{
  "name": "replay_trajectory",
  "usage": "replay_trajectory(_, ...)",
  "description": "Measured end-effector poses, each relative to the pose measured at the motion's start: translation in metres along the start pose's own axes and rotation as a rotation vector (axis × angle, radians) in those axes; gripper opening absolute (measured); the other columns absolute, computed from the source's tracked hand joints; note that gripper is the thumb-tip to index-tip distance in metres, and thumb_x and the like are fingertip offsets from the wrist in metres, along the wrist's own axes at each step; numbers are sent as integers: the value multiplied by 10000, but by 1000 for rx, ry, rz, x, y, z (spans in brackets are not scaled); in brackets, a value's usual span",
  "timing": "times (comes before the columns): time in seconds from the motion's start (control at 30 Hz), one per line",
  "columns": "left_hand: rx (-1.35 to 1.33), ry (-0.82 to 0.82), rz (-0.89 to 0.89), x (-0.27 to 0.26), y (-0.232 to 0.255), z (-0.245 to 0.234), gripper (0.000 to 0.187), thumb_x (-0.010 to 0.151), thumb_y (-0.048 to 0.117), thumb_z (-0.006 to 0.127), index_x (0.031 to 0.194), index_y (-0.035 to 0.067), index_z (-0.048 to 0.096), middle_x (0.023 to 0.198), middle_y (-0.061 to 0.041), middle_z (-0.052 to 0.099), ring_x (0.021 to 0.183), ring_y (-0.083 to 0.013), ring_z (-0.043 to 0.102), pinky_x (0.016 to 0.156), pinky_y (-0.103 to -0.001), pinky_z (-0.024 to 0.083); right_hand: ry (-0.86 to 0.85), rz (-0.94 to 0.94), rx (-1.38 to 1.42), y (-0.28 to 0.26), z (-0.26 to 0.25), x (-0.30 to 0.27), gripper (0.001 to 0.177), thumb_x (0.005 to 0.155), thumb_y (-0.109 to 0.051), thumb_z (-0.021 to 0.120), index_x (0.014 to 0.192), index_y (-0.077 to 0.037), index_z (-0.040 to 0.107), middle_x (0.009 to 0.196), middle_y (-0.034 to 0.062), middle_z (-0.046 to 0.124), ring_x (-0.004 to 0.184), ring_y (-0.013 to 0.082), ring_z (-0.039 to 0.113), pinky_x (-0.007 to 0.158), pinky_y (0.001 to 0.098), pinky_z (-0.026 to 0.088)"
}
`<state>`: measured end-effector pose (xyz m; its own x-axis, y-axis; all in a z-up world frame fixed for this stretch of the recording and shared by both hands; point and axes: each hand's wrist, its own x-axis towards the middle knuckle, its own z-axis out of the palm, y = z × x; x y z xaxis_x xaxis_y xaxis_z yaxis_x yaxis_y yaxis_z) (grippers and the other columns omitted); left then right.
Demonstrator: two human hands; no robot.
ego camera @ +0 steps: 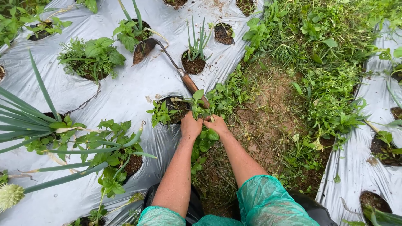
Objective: The person weeds a garden bed covered with white plastic sheeting. They pull weeds by hand from around the base of plants and use a small hand hoe to scrape and remove weeds from the soil path between the rows.
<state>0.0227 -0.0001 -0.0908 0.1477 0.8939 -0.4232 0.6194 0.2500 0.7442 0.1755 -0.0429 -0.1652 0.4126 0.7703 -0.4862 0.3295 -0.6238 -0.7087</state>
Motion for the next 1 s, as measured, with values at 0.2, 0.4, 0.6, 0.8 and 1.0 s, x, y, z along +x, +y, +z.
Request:
replay_trajectory(0.2, 76, -45, 55, -19, 10, -7, 424, 912, 92, 689, 1279, -110, 620, 1195, -371, 669, 1145, -539, 672, 969, -595, 577, 7, 27, -25, -4, -8, -37, 391, 743, -315, 851, 1084, -157, 746, 853, 97, 729, 790, 244, 680, 731, 379, 537)
replay_trajectory(0.4, 149, -155, 34, -21, 10, 4, 442, 917, 107, 724, 1286, -105, 605, 1213, -343, 629, 1138, -511, 682, 942, -592, 586, 5, 102, -42, -16, -14, -75, 383, 904, -251, 762, 1253, -126, 666, 1077, 181, 711, 946, 320, 698, 794, 469, 569)
replay_trajectory(0.6, 255, -245, -46, -32, 5, -7, 534, 909, 228, 782, 1295, -82, 580, 1248, -321, 618, 1182, -522, 658, 986, -636, 547, 29, 190, -18, -11, -14, -84, 315, 937, -228, 701, 1236, -128, 684, 1020, 156, 709, 881, 274, 691, 768, 419, 565)
replay_trajectory(0.8, 280, -274, -84, -18, -20, -1, 669, 841, 288, 854, 1293, -95, 544, 1227, -335, 658, 1194, -521, 659, 1006, -623, 533, 5, 272, -50, -3, 2, -94, 515, 887, -298, 787, 1339, -96, 644, 1130, 176, 713, 970, 254, 713, 843, 426, 560)
replay_trajectory(1.0, 312, -388, -205, -25, -18, 16, 765, 998, 446, 619, 1471, -127, 436, 1362, -321, 637, 1321, -461, 604, 1065, -605, 497, -33, 255, 83, 31, 27, -87, 377, 868, -244, 762, 1223, -124, 720, 1007, 146, 731, 919, 265, 689, 809, 392, 552)
